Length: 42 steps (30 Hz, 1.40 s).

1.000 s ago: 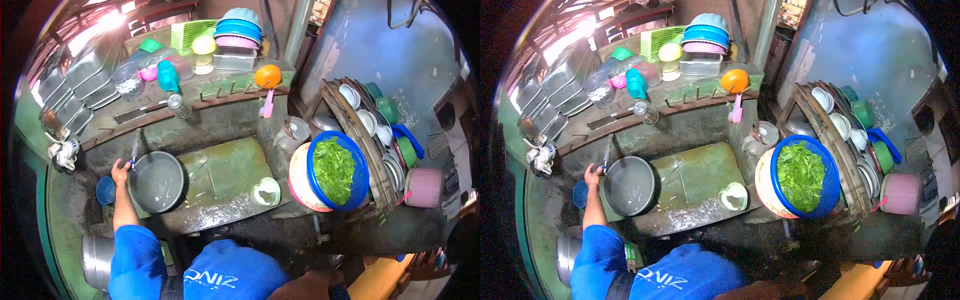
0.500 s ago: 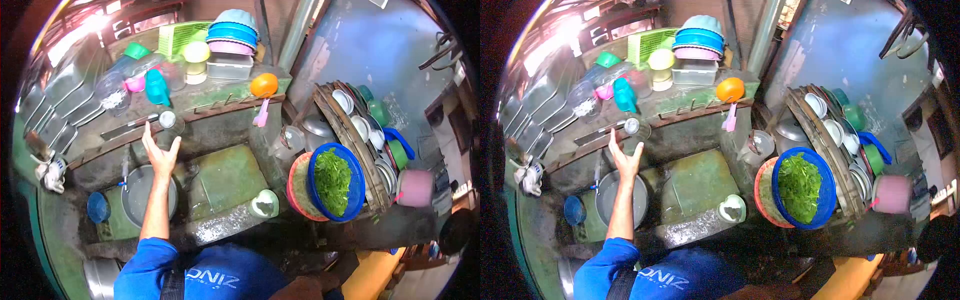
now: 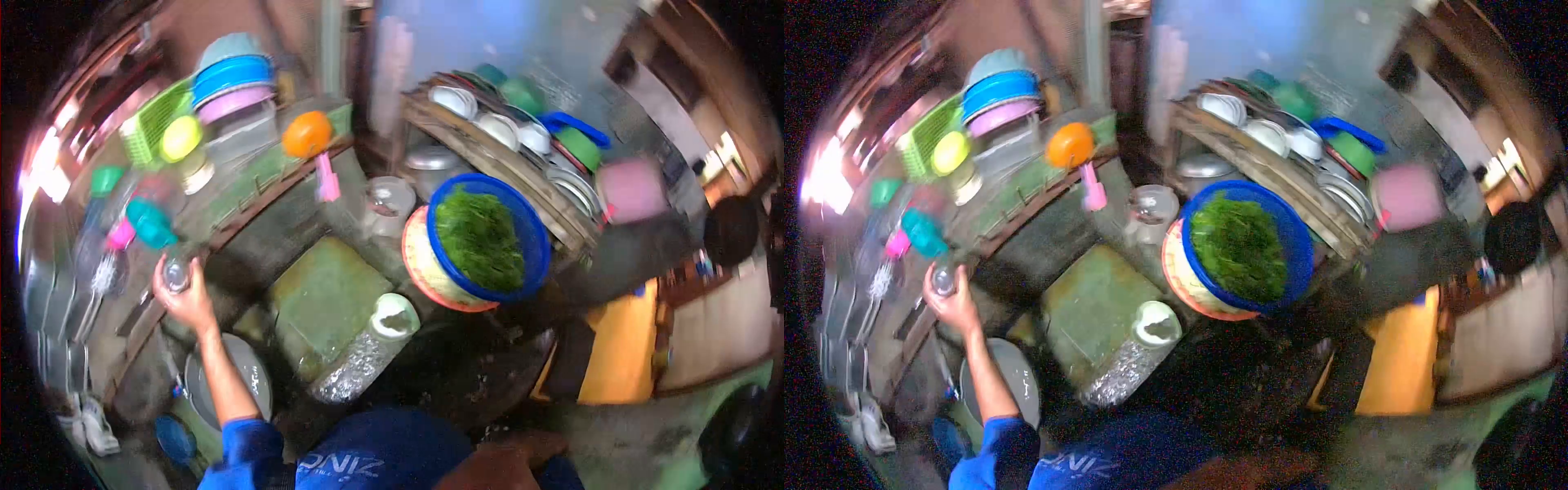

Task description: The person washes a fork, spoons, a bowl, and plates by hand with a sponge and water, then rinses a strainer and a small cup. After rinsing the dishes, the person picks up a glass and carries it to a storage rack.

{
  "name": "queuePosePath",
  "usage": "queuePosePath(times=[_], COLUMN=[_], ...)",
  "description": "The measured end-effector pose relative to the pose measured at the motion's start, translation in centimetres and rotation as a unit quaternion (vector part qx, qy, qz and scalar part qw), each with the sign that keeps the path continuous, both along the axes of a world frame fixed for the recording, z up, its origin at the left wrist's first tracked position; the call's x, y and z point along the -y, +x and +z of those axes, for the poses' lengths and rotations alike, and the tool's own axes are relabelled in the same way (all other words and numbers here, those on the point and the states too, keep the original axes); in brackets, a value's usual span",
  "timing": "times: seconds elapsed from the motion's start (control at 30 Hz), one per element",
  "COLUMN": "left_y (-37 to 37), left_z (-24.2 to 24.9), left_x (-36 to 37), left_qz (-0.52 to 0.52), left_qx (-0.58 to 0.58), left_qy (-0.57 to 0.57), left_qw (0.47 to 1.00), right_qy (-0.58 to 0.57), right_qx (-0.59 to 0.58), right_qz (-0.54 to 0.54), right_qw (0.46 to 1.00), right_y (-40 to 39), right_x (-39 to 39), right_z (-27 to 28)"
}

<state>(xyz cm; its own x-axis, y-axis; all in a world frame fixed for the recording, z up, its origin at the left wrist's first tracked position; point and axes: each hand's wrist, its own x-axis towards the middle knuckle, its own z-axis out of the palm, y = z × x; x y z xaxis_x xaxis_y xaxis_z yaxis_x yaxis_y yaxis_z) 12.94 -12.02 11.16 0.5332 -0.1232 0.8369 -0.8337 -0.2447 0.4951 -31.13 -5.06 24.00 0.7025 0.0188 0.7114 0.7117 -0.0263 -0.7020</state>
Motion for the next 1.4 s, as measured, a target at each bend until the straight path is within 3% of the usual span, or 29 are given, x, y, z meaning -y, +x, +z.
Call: queuePosePath(times=[0.03, 0.07, 0.1, 0.13, 0.2, 0.27, 0.33, 0.4, 0.47, 0.5, 0.57, 0.6, 0.77, 0.93, 1.07, 1.13, 1.4], left_y=[-1.8, -2.1, -3.2, -4.1, -6.4, -11.7, -18.5, -27.3, -34.3, -38.3, -45.3, -48.4, -61.3, -70.9, -77.6, -80.7, -94.6], left_z=[2.0, 1.7, 3.7, 4.0, 4.5, 5.2, 5.6, 3.6, 2.9, 0.7, 0.2, -1.6, -5.1, -7.7, -7.1, -7.7, -11.2], left_x=[-0.7, -0.4, -1.6, -1.7, -1.6, -1.4, -1.5, -1.9, -2.8, -3.0, -3.6, -3.4, -3.5, -0.5, 2.2, 3.4, 12.8], left_qz=[-0.089, -0.126, -0.014, -0.045, -0.144, -0.266, -0.357, -0.542, -0.675, -0.709, -0.756, -0.779, -0.813, -0.86, -0.871, -0.84, -0.83], left_qx=[-0.081, -0.012, 0.037, 0.096, 0.091, 0.05, 0.111, -0.003, 0.035, 0.008, 0.015, 0.033, 0.004, -0.014, 0.02, 0.01, 0.057], left_qy=[-0.029, -0.143, -0.006, -0.062, -0.132, -0.142, -0.092, -0.108, 0.007, 0.0, 0.126, 0.133, 0.211, 0.208, 0.204, 0.228, 0.286], left_qw=[0.992, 0.982, 0.999, 0.992, 0.976, 0.952, 0.923, 0.834, 0.737, 0.705, 0.642, 0.612, 0.543, 0.466, 0.447, 0.492, 0.476], right_qy=[-0.01, -0.023, -0.033, -0.042, -0.054, -0.061, -0.056, -0.047, -0.036, -0.029, -0.019, -0.014, -0.002, 0.024, 0.038, 0.042, 0.051], right_qx=[0.006, 0.013, 0.021, 0.026, 0.037, 0.055, 0.068, 0.066, 0.057, 0.052, 0.039, 0.036, 0.011, -0.044, -0.061, -0.067, -0.084], right_qz=[-0.006, -0.007, -0.006, -0.003, 0.0, 0.0, -0.022, -0.065, -0.106, -0.122, -0.157, -0.17, -0.255, -0.327, -0.395, -0.423, -0.485], right_qw=[1.0, 1.0, 0.999, 0.999, 0.998, 0.997, 0.996, 0.995, 0.992, 0.991, 0.987, 0.985, 0.967, 0.944, 0.916, 0.903, 0.869], right_y=[-0.2, -0.1, -0.1, -0.4, -1.6, -3.6, -6.7, -10.6, -15.1, -17.4, -22.4, -24.8, -34.4, -41.6, -46.9, -49.7, -62.4], right_x=[-0.6, -1.2, -1.6, -2.0, -2.8, -3.2, -3.7, -4.2, -4.8, -5.2, -5.9, -6.6, -9.2, -11.0, -10.9, -10.0, -1.9], right_z=[-0.1, -0.4, -0.6, -0.8, -1.1, -1.4, -1.7, -2.1, -2.4, -2.5, -2.7, -2.6, -3.1, -3.0, -3.3, -3.7, -5.7])
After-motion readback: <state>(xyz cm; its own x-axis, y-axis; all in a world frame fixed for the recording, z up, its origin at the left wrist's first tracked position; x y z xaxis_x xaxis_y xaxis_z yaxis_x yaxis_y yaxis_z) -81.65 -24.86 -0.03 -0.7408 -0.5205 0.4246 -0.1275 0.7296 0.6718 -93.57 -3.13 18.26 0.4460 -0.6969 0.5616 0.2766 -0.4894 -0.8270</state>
